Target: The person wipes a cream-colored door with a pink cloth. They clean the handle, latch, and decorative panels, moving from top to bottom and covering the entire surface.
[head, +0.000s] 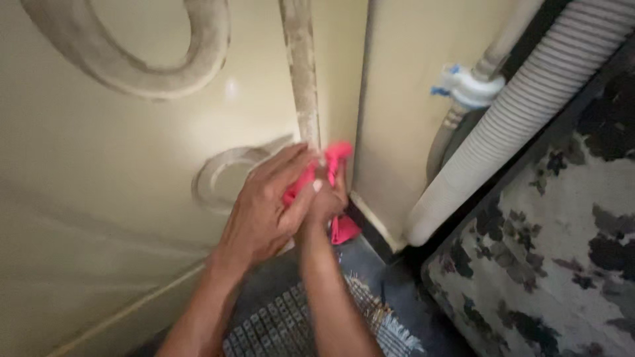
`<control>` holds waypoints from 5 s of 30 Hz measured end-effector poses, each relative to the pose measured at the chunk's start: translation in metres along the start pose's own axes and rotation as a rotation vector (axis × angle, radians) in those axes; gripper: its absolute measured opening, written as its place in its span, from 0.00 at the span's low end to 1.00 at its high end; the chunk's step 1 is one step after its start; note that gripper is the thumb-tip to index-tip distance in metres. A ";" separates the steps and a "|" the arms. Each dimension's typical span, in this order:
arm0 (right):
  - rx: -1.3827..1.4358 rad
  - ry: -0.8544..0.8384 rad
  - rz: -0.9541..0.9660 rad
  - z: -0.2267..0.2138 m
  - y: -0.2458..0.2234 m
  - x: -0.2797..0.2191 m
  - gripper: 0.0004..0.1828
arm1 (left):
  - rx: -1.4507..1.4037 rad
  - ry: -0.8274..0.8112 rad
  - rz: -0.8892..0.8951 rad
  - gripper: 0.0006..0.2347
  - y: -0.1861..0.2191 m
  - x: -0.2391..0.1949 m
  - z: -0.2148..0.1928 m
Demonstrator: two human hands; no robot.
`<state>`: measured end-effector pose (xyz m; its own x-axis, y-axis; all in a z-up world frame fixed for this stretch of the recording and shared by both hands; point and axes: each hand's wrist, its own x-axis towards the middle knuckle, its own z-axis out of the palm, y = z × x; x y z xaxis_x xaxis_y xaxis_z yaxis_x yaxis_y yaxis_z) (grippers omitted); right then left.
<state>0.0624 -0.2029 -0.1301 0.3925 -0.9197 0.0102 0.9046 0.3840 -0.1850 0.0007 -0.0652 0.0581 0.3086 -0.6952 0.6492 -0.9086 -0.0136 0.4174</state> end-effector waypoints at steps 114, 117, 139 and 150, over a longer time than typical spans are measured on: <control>-0.353 -0.571 1.052 0.314 0.030 -0.275 0.19 | -0.271 1.328 -1.021 0.22 0.040 -0.130 -0.247; -0.535 -0.678 0.738 0.303 0.046 -0.280 0.17 | -1.241 1.123 -0.879 0.26 0.037 -0.128 -0.262; -0.825 -1.186 0.176 0.303 0.020 -0.309 0.41 | -1.018 1.205 -0.365 0.08 0.043 -0.131 -0.309; -0.448 -1.235 0.789 0.311 0.024 -0.275 0.32 | -0.825 0.968 -0.450 0.13 0.044 -0.126 -0.305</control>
<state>0.0277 0.0846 0.1680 0.8275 0.2276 0.5134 0.3720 0.4626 -0.8047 0.0074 0.2412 0.1889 0.9166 0.0419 0.3977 -0.3498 0.5659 0.7466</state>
